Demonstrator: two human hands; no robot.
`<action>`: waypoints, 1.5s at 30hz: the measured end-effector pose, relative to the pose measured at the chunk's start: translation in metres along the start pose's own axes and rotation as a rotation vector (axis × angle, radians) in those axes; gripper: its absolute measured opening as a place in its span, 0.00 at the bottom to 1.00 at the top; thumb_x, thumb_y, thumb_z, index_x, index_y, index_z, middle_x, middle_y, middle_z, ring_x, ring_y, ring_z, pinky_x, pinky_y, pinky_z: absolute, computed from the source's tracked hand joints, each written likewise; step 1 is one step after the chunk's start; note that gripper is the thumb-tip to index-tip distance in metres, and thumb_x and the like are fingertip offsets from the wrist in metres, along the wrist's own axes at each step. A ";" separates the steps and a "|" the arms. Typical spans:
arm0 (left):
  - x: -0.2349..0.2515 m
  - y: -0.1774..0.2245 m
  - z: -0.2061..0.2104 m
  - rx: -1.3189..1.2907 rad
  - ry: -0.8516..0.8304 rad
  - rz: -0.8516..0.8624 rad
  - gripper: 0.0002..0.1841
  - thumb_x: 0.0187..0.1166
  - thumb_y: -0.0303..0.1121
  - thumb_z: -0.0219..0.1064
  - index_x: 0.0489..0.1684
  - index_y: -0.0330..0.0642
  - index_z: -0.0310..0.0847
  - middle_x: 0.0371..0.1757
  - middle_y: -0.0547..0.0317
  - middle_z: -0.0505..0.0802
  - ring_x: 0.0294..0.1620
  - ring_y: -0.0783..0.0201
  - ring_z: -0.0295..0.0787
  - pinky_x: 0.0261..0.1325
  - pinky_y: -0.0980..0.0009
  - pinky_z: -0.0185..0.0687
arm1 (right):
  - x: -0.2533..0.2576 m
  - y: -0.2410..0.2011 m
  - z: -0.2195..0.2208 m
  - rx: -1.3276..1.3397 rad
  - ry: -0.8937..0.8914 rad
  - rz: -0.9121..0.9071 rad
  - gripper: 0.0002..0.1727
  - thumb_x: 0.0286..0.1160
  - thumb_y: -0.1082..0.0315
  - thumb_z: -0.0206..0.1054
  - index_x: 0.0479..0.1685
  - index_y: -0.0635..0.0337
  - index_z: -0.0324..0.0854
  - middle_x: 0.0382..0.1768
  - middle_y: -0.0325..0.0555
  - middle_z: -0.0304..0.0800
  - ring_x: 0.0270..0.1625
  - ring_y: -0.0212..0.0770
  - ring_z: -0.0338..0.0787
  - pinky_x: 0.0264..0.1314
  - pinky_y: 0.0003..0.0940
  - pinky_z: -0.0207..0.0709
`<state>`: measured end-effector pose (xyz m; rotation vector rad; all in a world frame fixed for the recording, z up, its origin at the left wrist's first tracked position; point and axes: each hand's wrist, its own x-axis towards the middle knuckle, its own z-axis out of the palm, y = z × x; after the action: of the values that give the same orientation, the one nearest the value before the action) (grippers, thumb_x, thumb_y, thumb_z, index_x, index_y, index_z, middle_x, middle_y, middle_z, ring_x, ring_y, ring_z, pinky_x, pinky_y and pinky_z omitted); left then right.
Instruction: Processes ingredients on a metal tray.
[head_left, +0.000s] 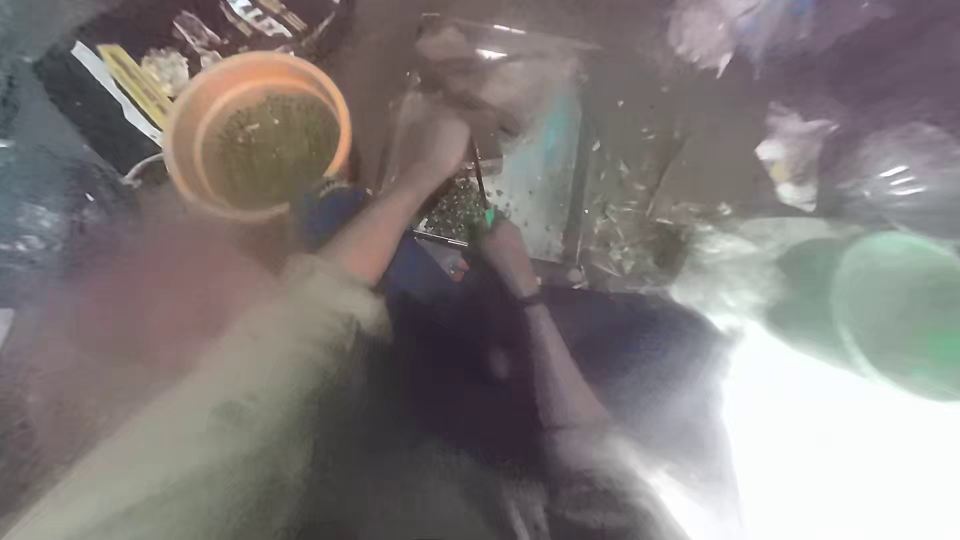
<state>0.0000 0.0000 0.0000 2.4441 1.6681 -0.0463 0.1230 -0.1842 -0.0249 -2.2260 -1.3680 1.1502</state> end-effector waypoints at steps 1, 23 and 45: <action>0.000 0.000 -0.001 -0.019 0.002 -0.004 0.10 0.74 0.34 0.71 0.43 0.35 0.90 0.55 0.39 0.93 0.61 0.37 0.90 0.63 0.36 0.85 | 0.001 -0.001 0.002 -0.012 0.003 0.007 0.34 0.88 0.35 0.51 0.69 0.58 0.77 0.44 0.61 0.91 0.40 0.62 0.93 0.40 0.65 0.86; 0.021 -0.009 0.013 -0.104 0.014 -0.051 0.14 0.80 0.38 0.66 0.46 0.35 0.89 0.55 0.37 0.93 0.61 0.36 0.90 0.62 0.35 0.85 | 0.075 -0.072 0.015 -0.383 0.040 0.020 0.30 0.93 0.47 0.47 0.73 0.64 0.73 0.60 0.63 0.90 0.62 0.61 0.92 0.59 0.63 0.85; 0.015 -0.010 0.009 -0.146 0.050 -0.094 0.11 0.80 0.34 0.65 0.50 0.39 0.90 0.58 0.38 0.93 0.60 0.36 0.91 0.60 0.32 0.84 | 0.055 -0.078 0.007 -0.286 -0.058 0.054 0.25 0.91 0.53 0.54 0.69 0.68 0.76 0.62 0.65 0.88 0.66 0.62 0.89 0.65 0.64 0.82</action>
<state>-0.0030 0.0159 -0.0123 2.2771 1.7410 0.1205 0.0822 -0.0995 -0.0090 -2.4545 -1.5933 1.1040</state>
